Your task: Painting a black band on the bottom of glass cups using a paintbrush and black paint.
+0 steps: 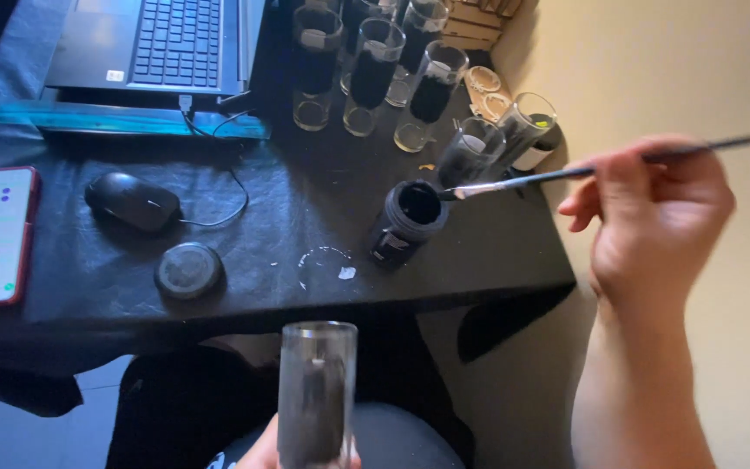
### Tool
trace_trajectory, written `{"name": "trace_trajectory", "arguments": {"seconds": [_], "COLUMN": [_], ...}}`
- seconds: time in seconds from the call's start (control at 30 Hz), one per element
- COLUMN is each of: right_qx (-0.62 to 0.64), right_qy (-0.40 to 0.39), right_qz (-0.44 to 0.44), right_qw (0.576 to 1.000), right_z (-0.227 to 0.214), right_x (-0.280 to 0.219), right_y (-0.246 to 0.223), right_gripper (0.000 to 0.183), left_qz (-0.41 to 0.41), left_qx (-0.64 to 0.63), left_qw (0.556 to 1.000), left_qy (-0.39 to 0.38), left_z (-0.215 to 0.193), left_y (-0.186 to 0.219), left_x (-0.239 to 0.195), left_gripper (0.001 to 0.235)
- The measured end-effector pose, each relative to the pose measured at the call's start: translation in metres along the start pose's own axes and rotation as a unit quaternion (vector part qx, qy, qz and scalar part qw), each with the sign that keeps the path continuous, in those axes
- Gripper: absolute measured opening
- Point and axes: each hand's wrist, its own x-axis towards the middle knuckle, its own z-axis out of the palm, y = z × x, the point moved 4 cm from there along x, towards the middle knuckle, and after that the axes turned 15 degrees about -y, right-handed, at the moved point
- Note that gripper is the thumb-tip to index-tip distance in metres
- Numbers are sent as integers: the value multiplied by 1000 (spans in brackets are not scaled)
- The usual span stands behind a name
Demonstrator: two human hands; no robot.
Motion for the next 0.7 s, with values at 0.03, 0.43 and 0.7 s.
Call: {"name": "trace_trajectory", "arguments": {"seconds": [0.03,0.43,0.7], "right_qx": [-1,122,-25], "right_qy": [-1,-36,-34], "right_qz": [-2,51,-92], "right_qw": [1000,991,995], "right_z": [-5,26,62], "right_x": [-8,-166,-188], "right_y": [-2,-43,-70], "right_gripper": [15,41,38], "left_qz": [2,113,99], "left_qx": [0,-223,-87], "left_qw": [1000,960,990], "left_qy": [-1,-128,-47], "left_z": [-10,35,52], "left_y": [-11,-29,-13], "left_x": [0,-33,-50], "left_gripper": [33,79,102]}}
